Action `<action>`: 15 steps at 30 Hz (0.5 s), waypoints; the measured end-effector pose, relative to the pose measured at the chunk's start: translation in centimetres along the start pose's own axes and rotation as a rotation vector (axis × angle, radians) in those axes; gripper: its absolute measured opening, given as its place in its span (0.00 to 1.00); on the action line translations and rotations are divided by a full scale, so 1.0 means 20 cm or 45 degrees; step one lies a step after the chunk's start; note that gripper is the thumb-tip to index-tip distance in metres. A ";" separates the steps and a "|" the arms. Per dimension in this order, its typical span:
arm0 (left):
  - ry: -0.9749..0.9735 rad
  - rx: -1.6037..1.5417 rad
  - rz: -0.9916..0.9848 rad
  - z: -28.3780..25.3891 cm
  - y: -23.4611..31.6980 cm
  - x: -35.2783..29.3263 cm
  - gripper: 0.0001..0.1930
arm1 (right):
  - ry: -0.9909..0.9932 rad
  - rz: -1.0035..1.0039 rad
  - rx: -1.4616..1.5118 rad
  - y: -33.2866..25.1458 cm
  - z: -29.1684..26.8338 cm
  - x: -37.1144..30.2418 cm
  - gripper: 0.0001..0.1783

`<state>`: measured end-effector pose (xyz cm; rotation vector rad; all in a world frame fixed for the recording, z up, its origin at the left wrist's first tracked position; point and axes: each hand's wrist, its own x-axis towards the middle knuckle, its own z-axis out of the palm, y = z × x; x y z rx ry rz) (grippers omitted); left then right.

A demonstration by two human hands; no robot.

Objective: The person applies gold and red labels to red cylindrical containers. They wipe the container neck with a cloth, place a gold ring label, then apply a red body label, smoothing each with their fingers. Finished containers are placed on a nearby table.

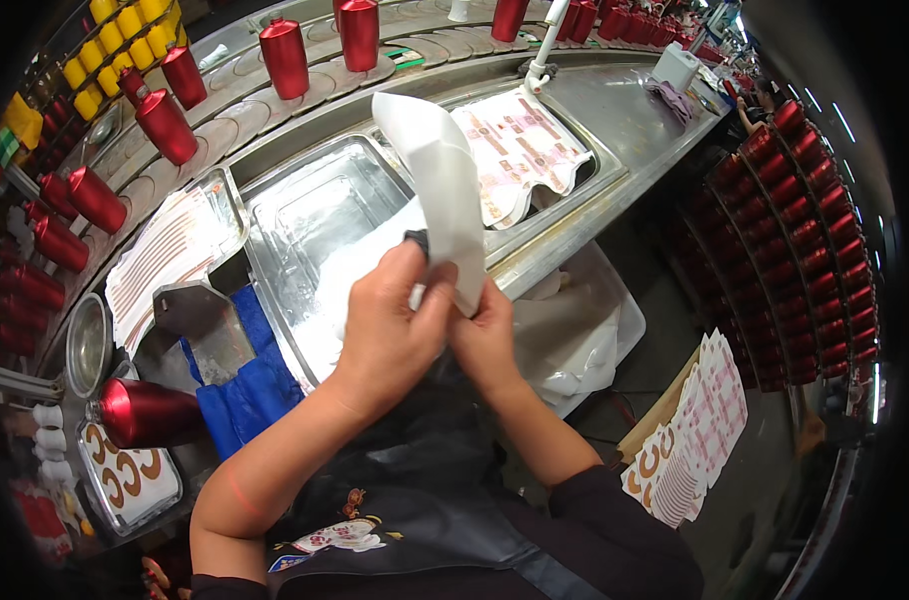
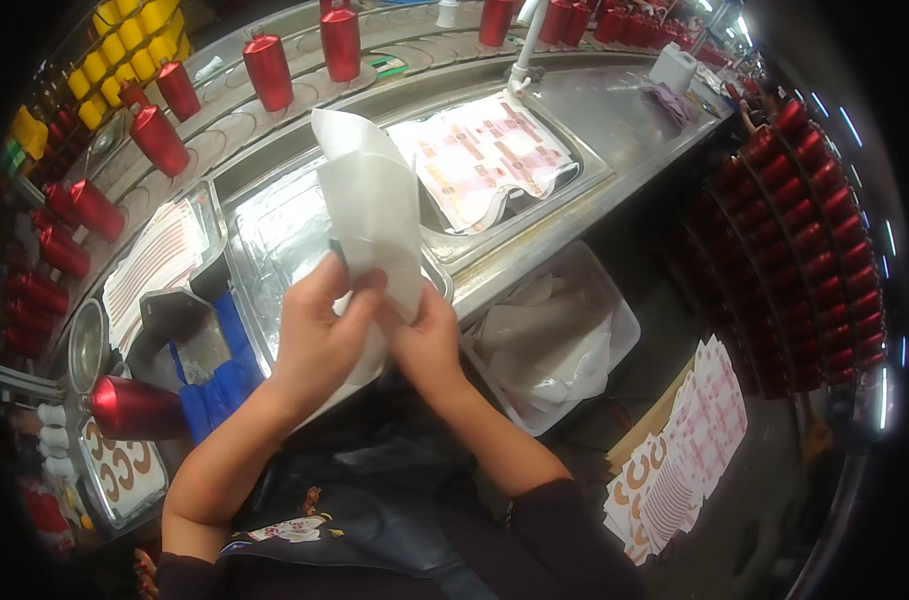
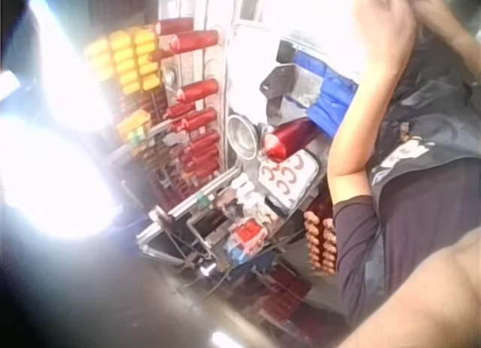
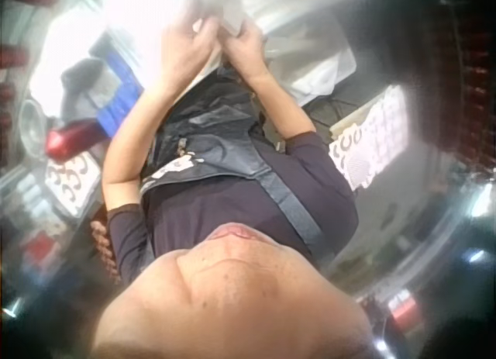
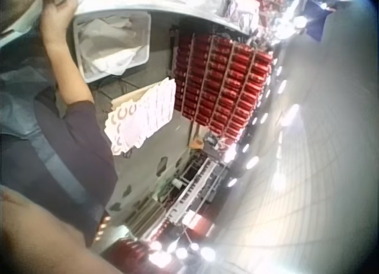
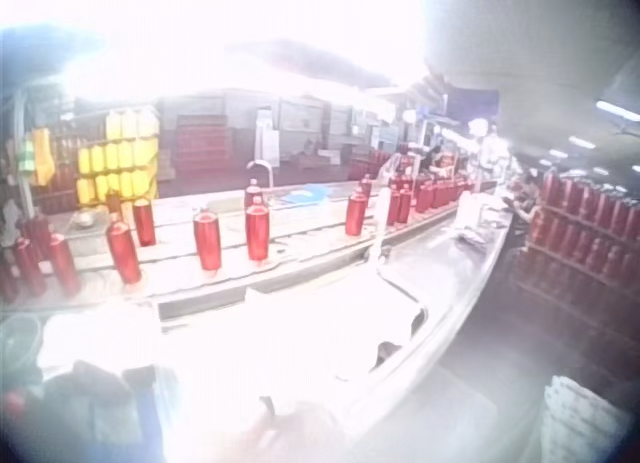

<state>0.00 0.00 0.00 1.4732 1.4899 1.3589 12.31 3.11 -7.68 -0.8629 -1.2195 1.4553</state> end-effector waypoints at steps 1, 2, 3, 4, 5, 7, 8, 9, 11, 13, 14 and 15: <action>-0.013 0.115 0.135 0.03 0.02 -0.01 0.09 | 0.053 -0.027 0.027 -0.02 -0.06 -0.04 0.20; -0.027 0.066 0.224 0.07 0.03 -0.01 0.12 | 0.133 -0.018 -0.004 -0.06 -0.12 -0.09 0.19; -0.098 0.144 0.244 0.06 0.05 -0.05 0.19 | 0.233 -0.002 -0.044 -0.10 -0.20 -0.15 0.18; -0.126 0.117 0.204 0.06 0.06 -0.08 0.21 | 0.339 -0.011 -0.133 -0.15 -0.31 -0.17 0.17; -0.153 0.090 0.176 0.05 0.07 -0.12 0.23 | 0.455 -0.013 -0.210 -0.19 -0.41 -0.21 0.15; -0.173 0.002 0.014 -0.02 0.08 -0.18 0.22 | 0.793 0.009 -0.304 -0.24 -0.63 -0.26 0.16; -0.158 -0.042 -0.037 -0.07 0.08 -0.22 0.22 | 0.898 -0.014 -0.255 -0.24 -0.74 -0.28 0.17; -0.145 -0.087 -0.086 -0.13 0.08 -0.27 0.22 | 0.991 -0.049 -0.215 -0.22 -0.87 -0.30 0.18; -0.012 -0.317 -0.179 -0.25 0.09 -0.36 0.20 | 1.111 -0.172 -0.151 -0.11 -1.13 -0.33 0.21; 0.204 -0.390 -0.229 -0.37 0.12 -0.47 0.20 | 1.209 -0.106 -0.155 0.09 -1.41 -0.33 0.22; 0.310 -0.408 -0.151 -0.44 0.12 -0.51 0.19 | 1.187 -0.041 -0.124 0.19 -1.55 -0.34 0.23; 0.388 -0.415 -0.084 -0.51 0.12 -0.56 0.19 | 1.150 0.017 -0.101 0.31 -1.67 -0.34 0.23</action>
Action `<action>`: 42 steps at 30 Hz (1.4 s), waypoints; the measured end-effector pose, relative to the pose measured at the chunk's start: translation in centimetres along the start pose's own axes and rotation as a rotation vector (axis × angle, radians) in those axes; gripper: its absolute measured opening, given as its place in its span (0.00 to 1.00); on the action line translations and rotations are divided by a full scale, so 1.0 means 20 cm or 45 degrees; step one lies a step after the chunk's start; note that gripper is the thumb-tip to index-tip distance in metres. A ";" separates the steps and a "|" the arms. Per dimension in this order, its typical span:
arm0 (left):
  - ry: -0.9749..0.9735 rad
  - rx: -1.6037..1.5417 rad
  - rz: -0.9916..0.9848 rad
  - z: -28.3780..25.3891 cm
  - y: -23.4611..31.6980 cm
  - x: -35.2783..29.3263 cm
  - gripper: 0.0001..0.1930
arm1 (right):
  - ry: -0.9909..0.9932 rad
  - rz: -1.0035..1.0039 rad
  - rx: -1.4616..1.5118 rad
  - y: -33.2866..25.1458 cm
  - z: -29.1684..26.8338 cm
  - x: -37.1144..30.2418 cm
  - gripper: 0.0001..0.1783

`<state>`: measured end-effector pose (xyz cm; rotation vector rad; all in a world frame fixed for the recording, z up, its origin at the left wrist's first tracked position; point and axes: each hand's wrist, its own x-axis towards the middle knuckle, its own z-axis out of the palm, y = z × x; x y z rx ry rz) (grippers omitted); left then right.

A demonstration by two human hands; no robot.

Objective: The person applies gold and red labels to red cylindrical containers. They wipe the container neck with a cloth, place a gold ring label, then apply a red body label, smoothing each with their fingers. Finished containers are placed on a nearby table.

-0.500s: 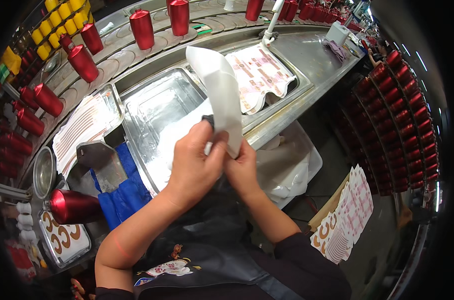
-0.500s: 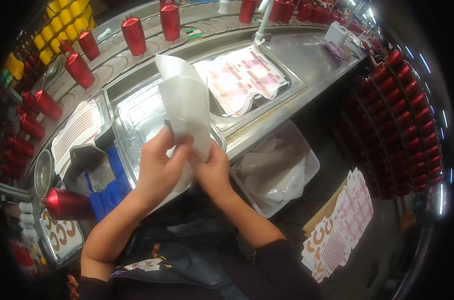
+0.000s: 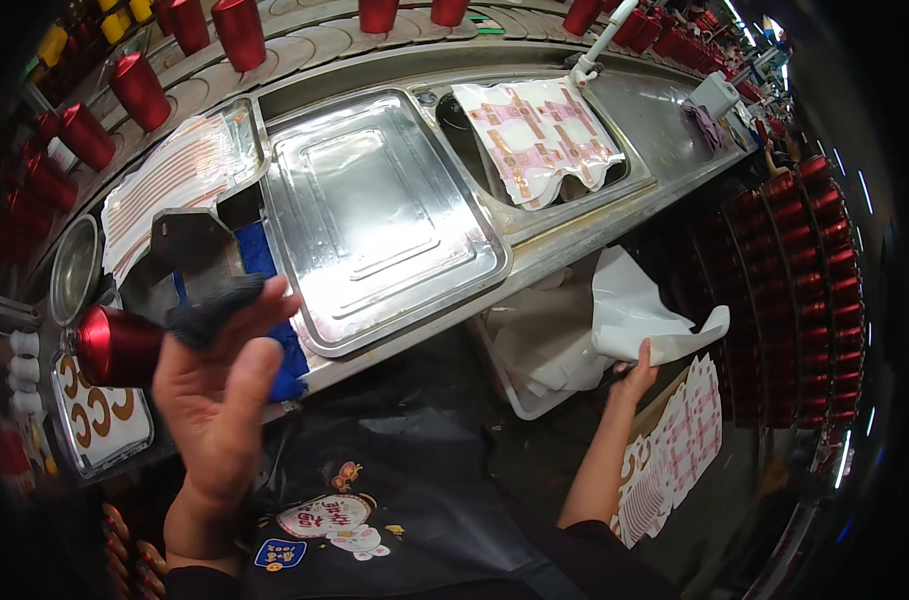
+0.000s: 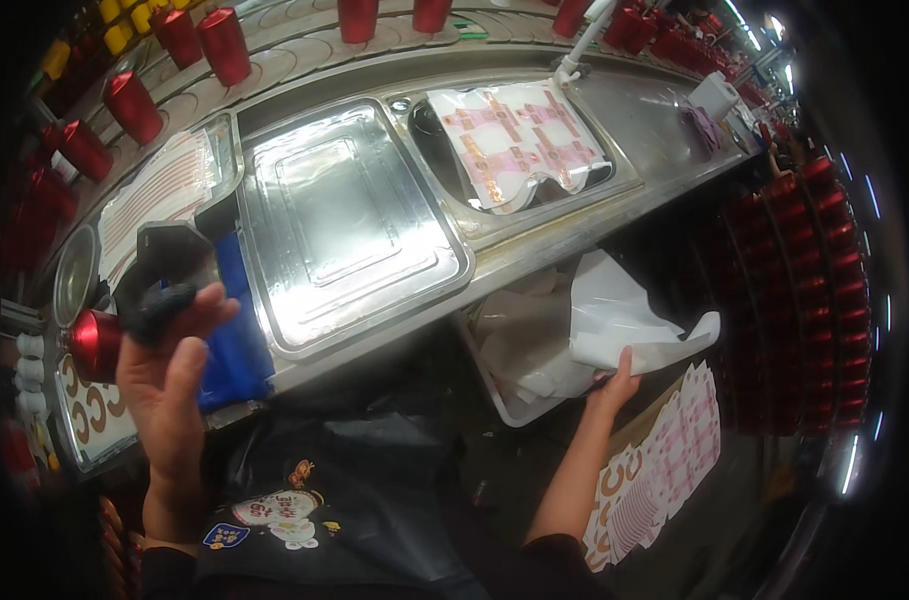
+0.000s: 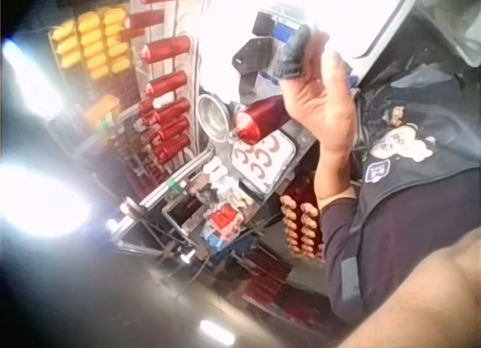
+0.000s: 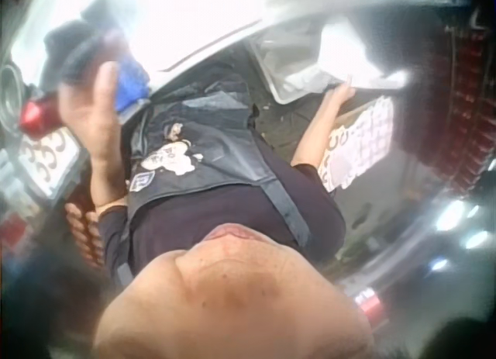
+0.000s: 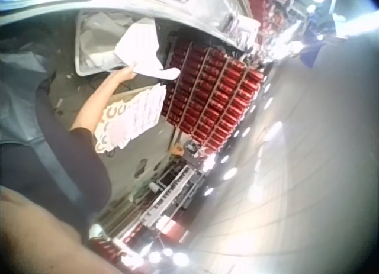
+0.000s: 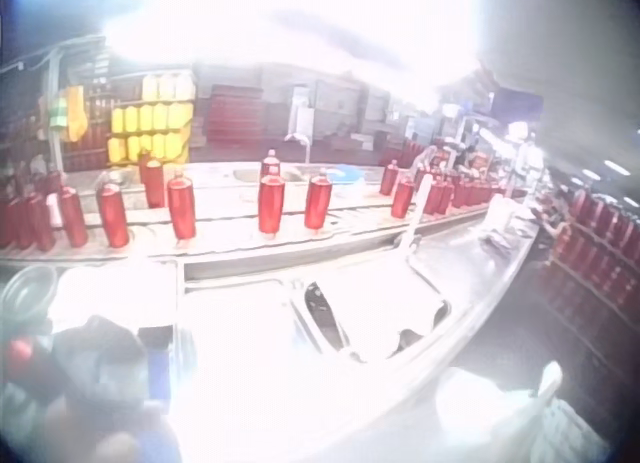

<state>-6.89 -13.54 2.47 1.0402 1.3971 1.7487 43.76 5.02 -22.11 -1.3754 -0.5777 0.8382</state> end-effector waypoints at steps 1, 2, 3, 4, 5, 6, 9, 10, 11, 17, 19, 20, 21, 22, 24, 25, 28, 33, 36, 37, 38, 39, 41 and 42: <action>0.105 0.057 0.073 -0.08 0.02 -0.03 0.20 | 0.062 0.049 -0.024 0.14 -0.03 0.09 0.25; 0.216 0.156 0.159 -0.17 0.04 -0.07 0.19 | 0.164 0.097 -0.049 0.28 -0.04 0.16 0.26; 0.257 0.245 0.325 -0.26 0.06 -0.10 0.19 | 0.375 0.211 -0.182 0.40 -0.02 0.20 0.23; 0.423 0.336 0.416 -0.37 0.08 -0.13 0.19 | 0.287 0.241 -0.218 0.45 -0.01 0.23 0.24; 0.472 0.368 0.498 -0.47 0.10 -0.16 0.19 | 0.292 0.295 -0.302 0.47 0.01 0.21 0.24; 0.596 0.429 0.560 -0.57 0.12 -0.20 0.19 | 0.313 0.334 -0.416 0.46 0.06 0.16 0.24; 0.943 0.420 0.653 -0.82 0.10 -0.28 0.21 | 0.072 -0.275 -0.479 0.23 0.41 -0.03 0.25; 0.978 0.424 0.715 -0.89 0.06 -0.28 0.21 | -0.114 -0.426 -0.405 0.10 0.56 -0.14 0.22; 0.852 0.611 0.685 -0.96 0.01 -0.28 0.24 | -0.310 -0.629 -0.290 -0.03 0.73 -0.26 0.21; 0.425 0.591 0.096 -1.11 -0.24 -0.31 0.57 | -1.394 -0.478 -0.240 -0.45 1.37 -1.31 0.22; 0.442 0.496 0.033 -1.10 -0.29 -0.31 0.60 | -1.717 -0.462 -0.231 -0.48 1.50 -1.59 0.26; 0.419 0.468 0.032 -1.09 -0.31 -0.29 0.60 | -1.851 -0.481 -0.185 -0.49 1.57 -1.71 0.28; 0.471 0.513 0.020 -1.08 -0.32 -0.28 0.62 | -1.966 -0.553 -0.225 -0.48 1.64 -1.81 0.32; 0.508 0.576 -0.021 -1.07 -0.31 -0.26 0.63 | -2.067 -0.627 -0.223 -0.48 1.70 -1.90 0.35; 0.507 0.652 -0.022 -1.06 -0.29 -0.24 0.62 | -2.205 -0.805 -0.292 -0.46 1.83 -2.05 0.42; 0.508 0.619 0.007 -1.05 -0.29 -0.23 0.59 | -2.240 -0.812 -0.282 -0.44 1.87 -2.11 0.45; 0.509 0.529 -0.152 -1.04 -0.26 -0.22 0.53 | -2.382 -0.829 -0.383 -0.41 1.92 -2.23 0.47; 0.461 0.676 -0.045 -1.06 -0.25 -0.22 0.50 | -2.239 -0.880 -0.389 -0.34 1.85 -2.29 0.44; 0.449 0.754 0.007 -1.05 -0.25 -0.20 0.52 | -2.190 -0.934 -0.340 -0.29 1.84 -2.29 0.43; 0.415 0.681 -0.035 -1.05 -0.25 -0.20 0.51 | -2.204 -0.934 -0.339 -0.28 1.84 -2.29 0.42; 0.418 0.594 -0.075 -1.05 -0.24 -0.20 0.53 | -2.201 -0.955 -0.324 -0.28 1.85 -2.29 0.42; 0.391 0.633 -0.043 -1.06 -0.23 -0.21 0.52 | -2.207 -0.909 -0.358 -0.28 1.84 -2.29 0.42; 0.228 0.416 -0.262 -1.11 -0.19 -0.22 0.56 | -2.237 -0.856 -0.396 -0.30 1.85 -2.27 0.45; 0.153 0.784 -0.011 -1.14 -0.17 -0.24 0.60 | -2.254 -0.753 -0.471 -0.31 1.85 -2.26 0.47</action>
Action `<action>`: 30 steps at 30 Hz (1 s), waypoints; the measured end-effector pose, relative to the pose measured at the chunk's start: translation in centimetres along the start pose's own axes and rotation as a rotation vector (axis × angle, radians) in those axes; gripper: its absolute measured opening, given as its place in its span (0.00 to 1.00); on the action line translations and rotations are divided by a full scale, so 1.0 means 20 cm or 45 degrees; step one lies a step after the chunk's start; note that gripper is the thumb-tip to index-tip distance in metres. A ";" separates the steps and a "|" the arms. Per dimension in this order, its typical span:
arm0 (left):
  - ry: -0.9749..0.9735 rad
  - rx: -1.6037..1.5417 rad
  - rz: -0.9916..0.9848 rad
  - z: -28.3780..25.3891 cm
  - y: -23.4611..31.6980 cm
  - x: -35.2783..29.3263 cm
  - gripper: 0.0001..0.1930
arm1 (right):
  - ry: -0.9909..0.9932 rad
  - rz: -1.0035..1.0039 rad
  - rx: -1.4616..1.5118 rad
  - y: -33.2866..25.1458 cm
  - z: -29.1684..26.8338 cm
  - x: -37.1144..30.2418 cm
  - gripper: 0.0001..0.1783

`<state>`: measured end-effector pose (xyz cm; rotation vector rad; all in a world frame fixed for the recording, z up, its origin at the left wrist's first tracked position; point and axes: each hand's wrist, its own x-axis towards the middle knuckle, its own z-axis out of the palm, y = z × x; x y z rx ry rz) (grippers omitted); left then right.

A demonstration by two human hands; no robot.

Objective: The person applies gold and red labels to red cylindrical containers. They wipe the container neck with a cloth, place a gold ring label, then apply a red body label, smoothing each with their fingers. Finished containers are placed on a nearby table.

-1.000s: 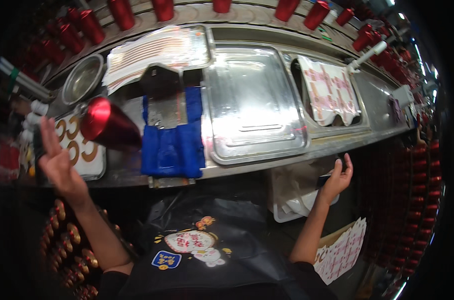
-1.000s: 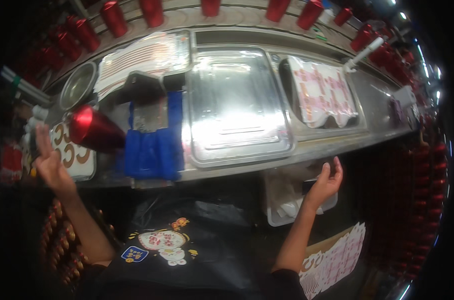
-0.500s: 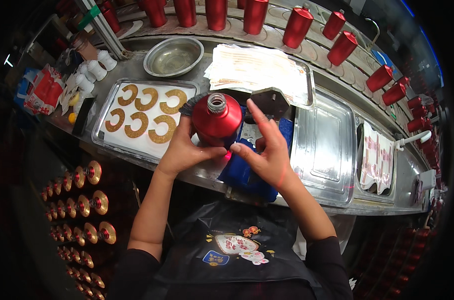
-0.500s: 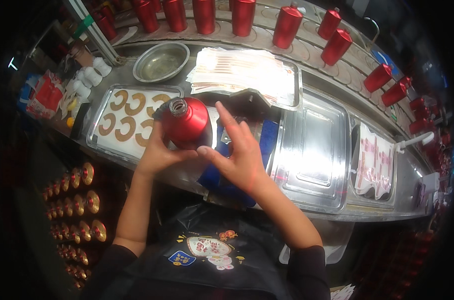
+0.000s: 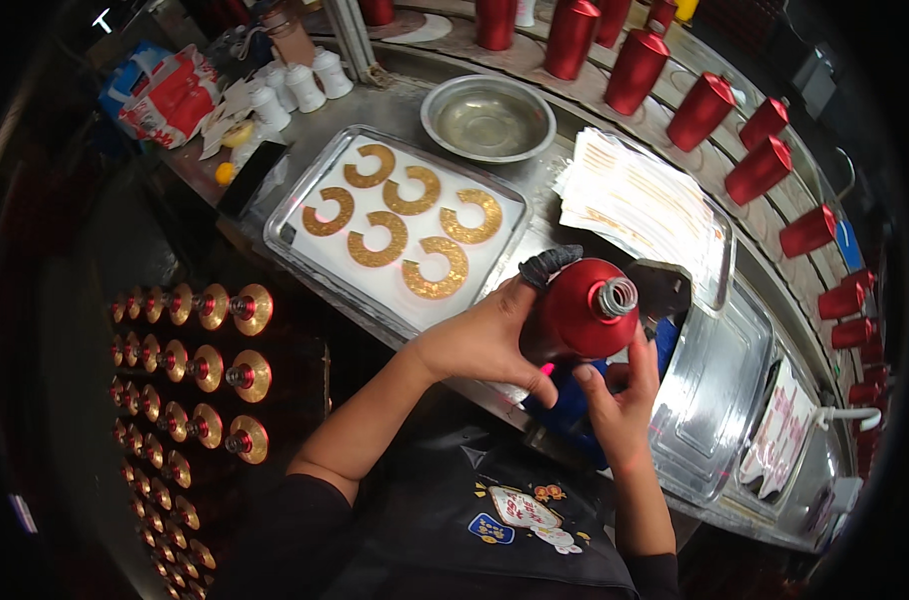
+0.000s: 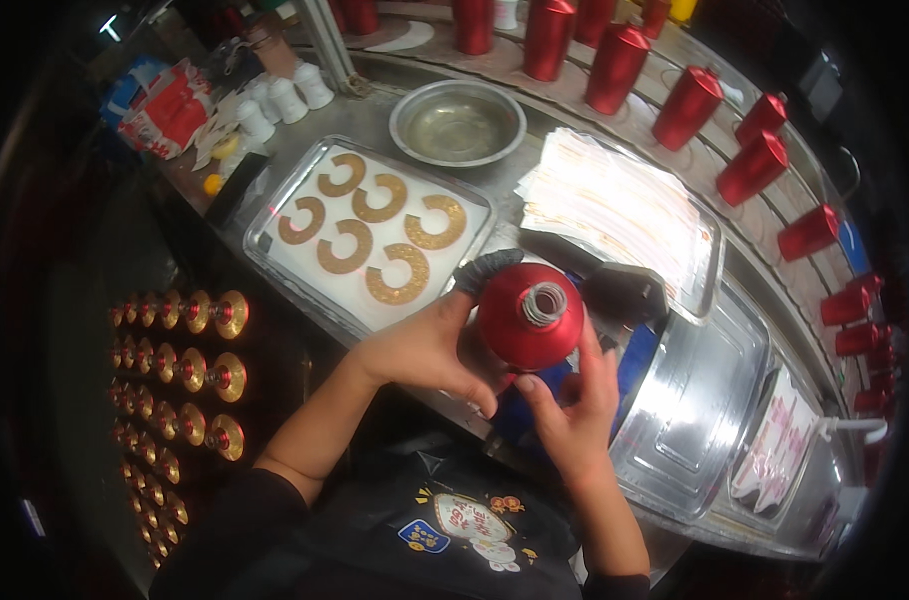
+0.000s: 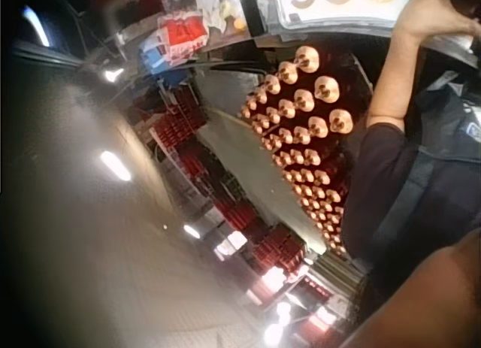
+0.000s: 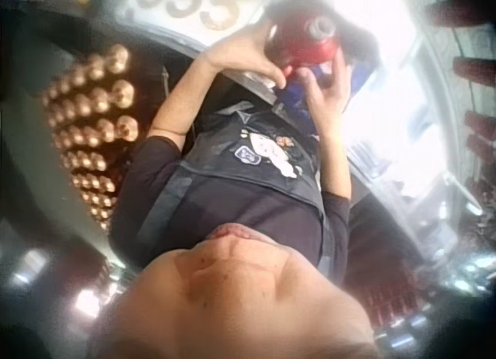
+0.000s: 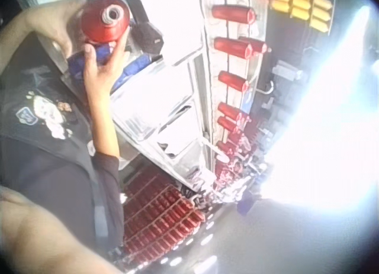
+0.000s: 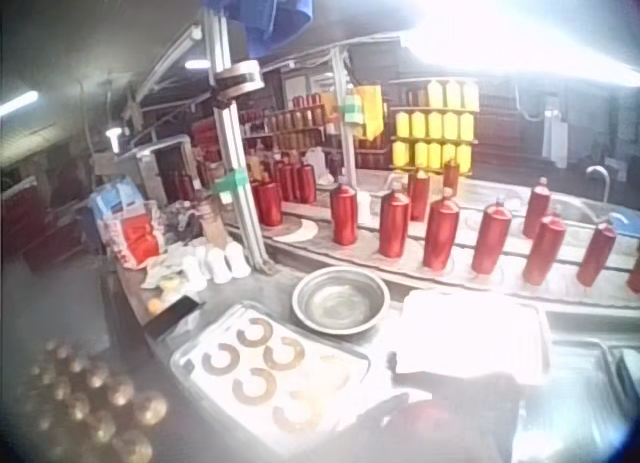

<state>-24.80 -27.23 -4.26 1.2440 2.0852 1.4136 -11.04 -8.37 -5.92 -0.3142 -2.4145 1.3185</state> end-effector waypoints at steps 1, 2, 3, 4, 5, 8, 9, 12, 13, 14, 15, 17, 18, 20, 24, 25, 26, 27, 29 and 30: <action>-0.036 0.045 -0.079 -0.06 -0.02 -0.01 0.61 | -0.003 0.038 0.095 0.00 -0.02 -0.01 0.48; -0.020 0.082 -0.008 -0.13 -0.05 -0.03 0.62 | 0.019 0.089 0.193 0.00 -0.04 -0.01 0.50; 0.133 -0.364 -0.109 -0.19 -0.10 -0.03 0.54 | 0.018 0.154 0.290 -0.01 -0.06 -0.02 0.50; 0.327 -0.424 -0.325 -0.28 -0.17 -0.02 0.39 | 0.048 0.158 0.285 -0.01 -0.08 -0.03 0.47; 0.613 -0.349 -0.586 -0.38 -0.25 0.00 0.25 | 0.071 0.172 0.312 0.00 -0.10 -0.03 0.45; 1.049 0.603 -0.923 -0.66 -0.51 -0.01 0.22 | 0.075 0.231 0.331 0.01 -0.15 -0.05 0.39; 1.020 0.831 -1.024 -0.75 -0.59 -0.01 0.24 | 0.073 0.251 0.343 0.01 -0.16 -0.05 0.39; 0.963 1.084 -1.341 -0.92 -0.78 0.01 0.33 | 0.068 0.261 0.364 0.01 -0.17 -0.06 0.39; 0.899 1.085 -1.378 -0.96 -0.81 0.02 0.34 | 0.068 0.255 0.355 0.01 -0.17 -0.06 0.38; 0.834 1.086 -1.415 -0.99 -0.83 0.02 0.35 | 0.073 0.251 0.353 0.01 -0.17 -0.07 0.38; 0.768 1.086 -1.450 -1.01 -0.84 0.02 0.36 | 0.085 0.237 0.362 0.01 -0.17 -0.07 0.38; 0.723 1.118 -1.447 -1.04 -0.84 0.02 0.36 | 0.094 0.271 0.384 0.01 -0.17 -0.08 0.37; 0.697 1.147 -1.454 -1.04 -0.84 0.01 0.36 | 0.103 0.269 0.410 0.01 -0.17 -0.08 0.37; 0.742 1.148 -1.429 -1.06 -0.85 0.01 0.33 | 0.089 0.330 0.426 0.01 -0.17 -0.08 0.37; 0.965 1.172 -1.268 -1.06 -0.93 0.00 0.22 | 0.079 0.337 0.445 0.01 -0.16 -0.09 0.36; 1.040 1.208 -1.202 -1.06 -0.96 -0.01 0.18 | 0.068 0.352 0.430 0.01 -0.16 -0.08 0.35; 1.117 1.240 -1.133 -1.06 -0.98 -0.01 0.15 | 0.064 0.352 0.428 0.00 -0.15 -0.08 0.35; 1.150 1.290 -1.052 -1.05 -1.00 -0.02 0.12 | 0.073 0.344 0.432 -0.01 -0.15 -0.08 0.35; 1.202 1.375 -0.921 -1.05 -1.03 -0.02 0.07 | 0.060 0.351 0.401 -0.03 -0.15 -0.09 0.34; 1.199 1.404 -0.853 -1.04 -1.03 -0.02 0.07 | 0.059 0.349 0.390 -0.04 -0.15 -0.09 0.34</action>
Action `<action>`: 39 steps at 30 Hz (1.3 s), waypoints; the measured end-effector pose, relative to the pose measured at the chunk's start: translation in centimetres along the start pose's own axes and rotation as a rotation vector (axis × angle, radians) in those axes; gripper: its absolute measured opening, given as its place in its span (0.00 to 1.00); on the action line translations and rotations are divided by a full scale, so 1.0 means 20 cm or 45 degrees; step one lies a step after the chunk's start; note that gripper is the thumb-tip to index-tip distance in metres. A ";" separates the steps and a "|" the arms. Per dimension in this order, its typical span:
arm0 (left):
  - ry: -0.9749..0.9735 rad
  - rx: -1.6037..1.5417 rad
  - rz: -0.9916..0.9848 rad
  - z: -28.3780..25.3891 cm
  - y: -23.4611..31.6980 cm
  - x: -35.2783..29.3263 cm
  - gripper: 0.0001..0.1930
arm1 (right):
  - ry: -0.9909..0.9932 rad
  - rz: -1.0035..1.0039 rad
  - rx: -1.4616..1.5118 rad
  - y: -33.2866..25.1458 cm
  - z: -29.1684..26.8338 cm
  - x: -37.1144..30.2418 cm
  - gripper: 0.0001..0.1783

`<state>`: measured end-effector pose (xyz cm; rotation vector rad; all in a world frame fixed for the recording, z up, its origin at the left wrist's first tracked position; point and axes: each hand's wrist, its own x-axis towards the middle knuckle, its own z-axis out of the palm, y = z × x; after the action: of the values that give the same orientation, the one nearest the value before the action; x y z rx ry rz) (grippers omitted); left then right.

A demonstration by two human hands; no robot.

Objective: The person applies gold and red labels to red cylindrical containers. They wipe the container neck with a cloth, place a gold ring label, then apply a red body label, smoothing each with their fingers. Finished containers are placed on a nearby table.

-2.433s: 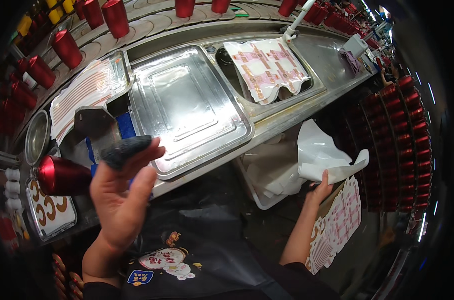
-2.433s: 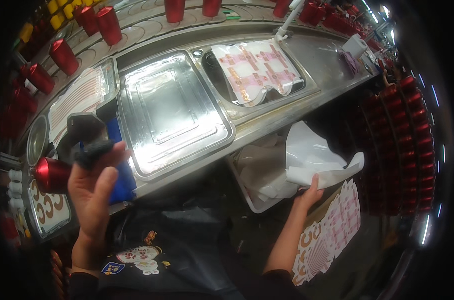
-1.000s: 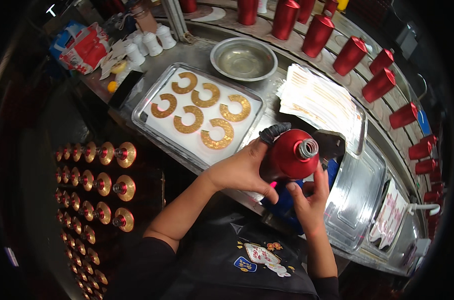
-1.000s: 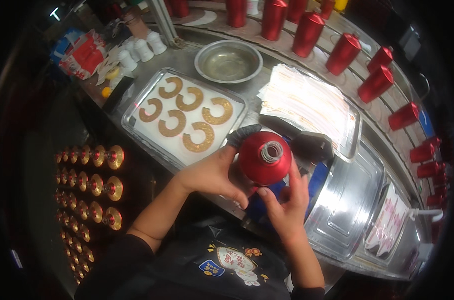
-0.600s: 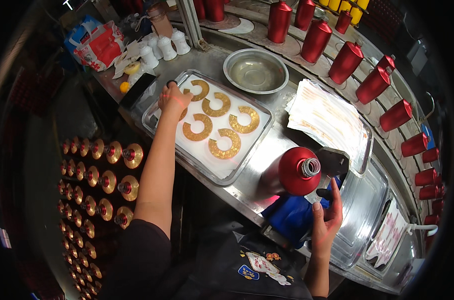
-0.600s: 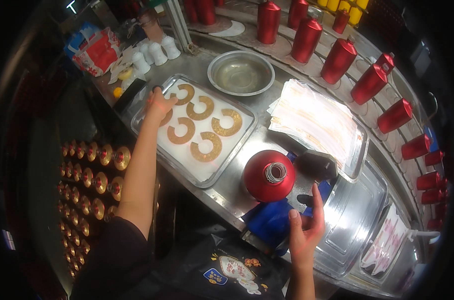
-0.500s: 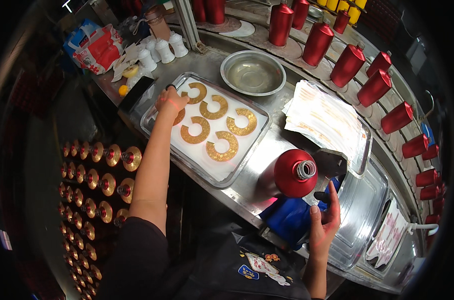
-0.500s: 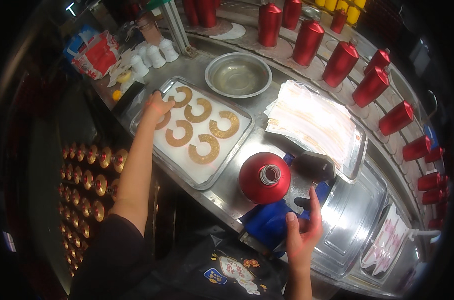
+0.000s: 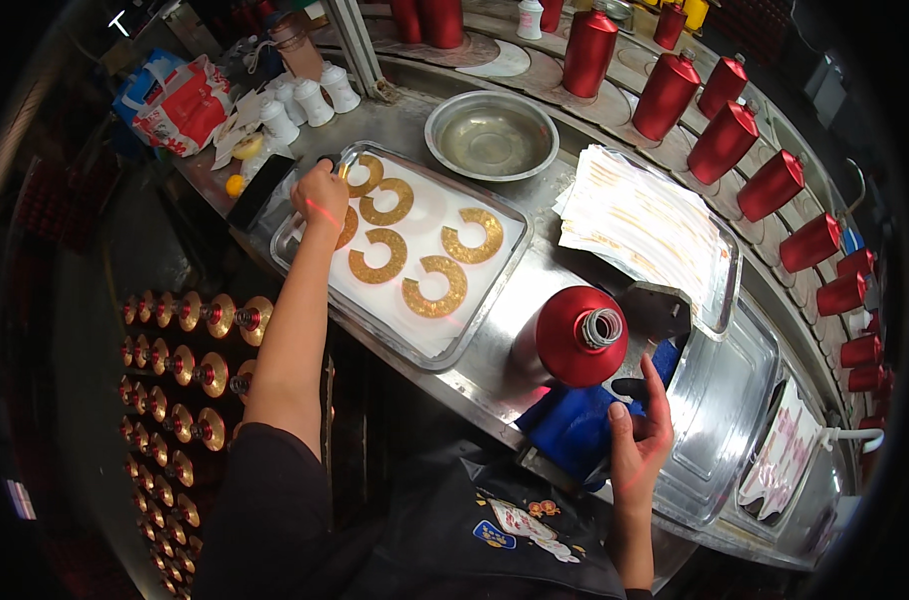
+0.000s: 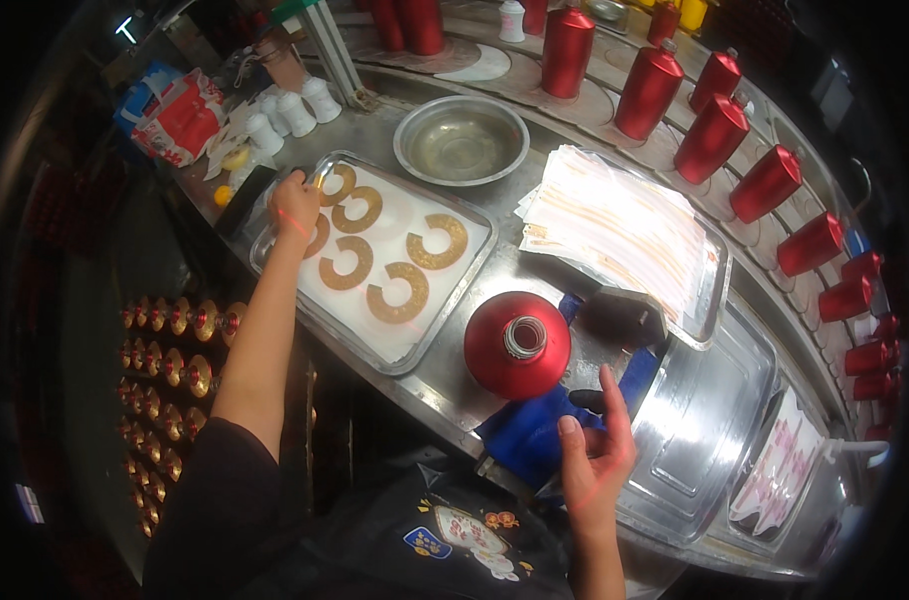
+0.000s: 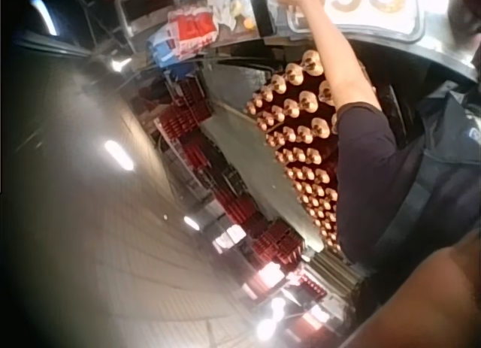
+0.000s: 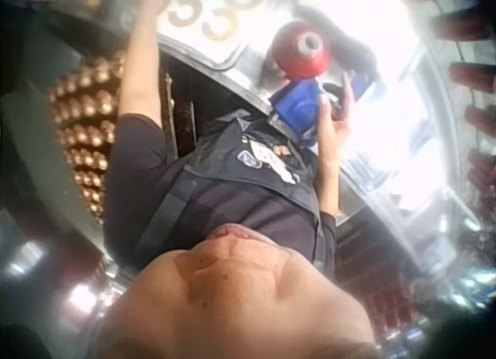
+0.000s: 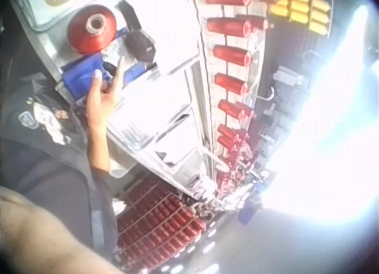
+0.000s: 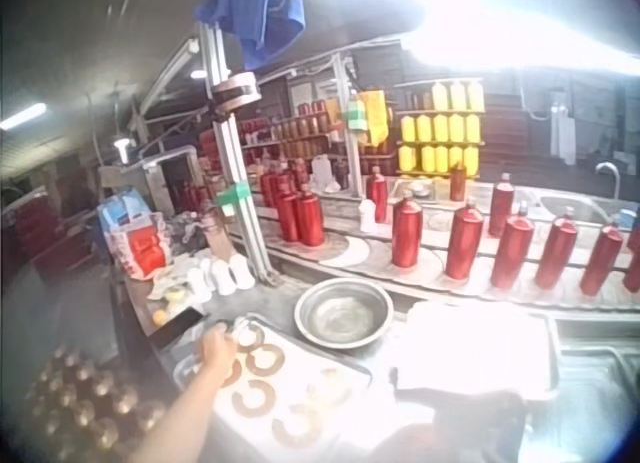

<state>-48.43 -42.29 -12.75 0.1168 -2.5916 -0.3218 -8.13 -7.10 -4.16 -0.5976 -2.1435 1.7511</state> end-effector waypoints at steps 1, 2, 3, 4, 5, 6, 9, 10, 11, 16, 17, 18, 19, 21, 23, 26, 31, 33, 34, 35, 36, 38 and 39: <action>0.002 0.007 0.045 -0.01 0.01 0.00 0.06 | -0.005 0.012 0.002 -0.01 0.00 -0.01 0.33; 0.010 0.034 0.082 -0.02 0.02 -0.01 0.06 | -0.009 0.024 0.005 -0.02 0.00 -0.02 0.33; 0.033 -0.023 0.061 -0.03 0.04 -0.01 0.06 | -0.011 0.040 0.004 -0.03 -0.01 -0.04 0.32; 0.062 -0.059 0.031 -0.05 0.07 -0.01 0.06 | -0.005 0.012 -0.001 -0.03 -0.01 -0.05 0.31; 0.071 -0.086 0.004 -0.07 0.10 -0.01 0.06 | 0.001 -0.013 -0.011 -0.04 -0.01 -0.07 0.30; 0.085 -0.188 0.015 -0.09 0.13 -0.01 0.06 | 0.006 -0.036 -0.024 -0.05 -0.01 -0.09 0.29; 0.064 -0.387 0.047 -0.17 0.20 0.01 0.06 | 0.022 -0.145 -0.006 -0.07 0.00 -0.13 0.28; 0.067 -0.420 0.082 -0.19 0.22 0.01 0.06 | -0.012 -0.210 -0.044 -0.08 0.00 -0.13 0.27; 0.083 -0.449 0.122 -0.20 0.23 0.02 0.06 | -0.033 -0.237 -0.088 -0.10 0.01 -0.13 0.26; 0.016 -0.420 0.179 -0.19 0.23 0.05 0.09 | -0.336 -0.729 -0.367 -0.25 0.11 -0.11 0.18; 0.022 -0.408 0.165 -0.18 0.22 0.05 0.09 | -0.482 -0.715 -0.350 -0.28 0.18 -0.11 0.20; 0.034 -0.385 0.161 -0.15 0.21 0.05 0.10 | -0.614 -0.685 -0.364 -0.31 0.26 -0.11 0.22; 0.035 -0.421 0.128 -0.13 0.20 0.04 0.10 | -0.599 -0.744 -0.379 -0.32 0.37 -0.09 0.22; 0.052 -0.471 0.093 -0.10 0.17 0.04 0.10 | -0.620 -0.729 -0.515 -0.33 0.63 -0.03 0.23; 0.089 -0.481 0.091 -0.07 0.15 0.04 0.10 | -0.644 -0.709 -0.683 -0.31 0.91 0.08 0.22; 0.109 -0.518 0.093 -0.07 0.15 0.05 0.11 | -0.503 -0.687 -0.770 -0.26 1.27 0.27 0.21; 0.090 -0.568 0.094 -0.10 0.18 0.05 0.09 | -0.647 -0.470 -1.055 -0.22 1.57 0.60 0.23; 0.102 -0.564 0.103 -0.11 0.18 0.04 0.09 | -0.683 -0.467 -1.168 -0.21 1.63 0.69 0.21; 0.127 -0.554 0.119 -0.11 0.18 0.04 0.09 | -0.695 -0.473 -1.223 -0.20 1.65 0.72 0.21; 0.091 -0.577 0.091 -0.11 0.18 0.06 0.09 | -0.619 -0.361 -1.142 -0.21 1.68 0.75 0.20; 0.089 -0.581 0.073 -0.11 0.18 0.08 0.08 | -0.630 -0.330 -1.177 -0.20 1.71 0.77 0.20; 0.076 -0.591 0.034 -0.11 0.18 0.11 0.08 | -0.652 -0.258 -1.253 -0.19 1.73 0.80 0.20; 0.050 -0.564 -0.011 -0.10 0.18 0.13 0.06 | -0.748 -0.290 -1.362 -0.17 1.72 0.81 0.22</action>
<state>-49.75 -39.62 -8.83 -0.0231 -2.4164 -0.8741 -39.32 -28.82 -8.30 0.0035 -3.3355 0.5551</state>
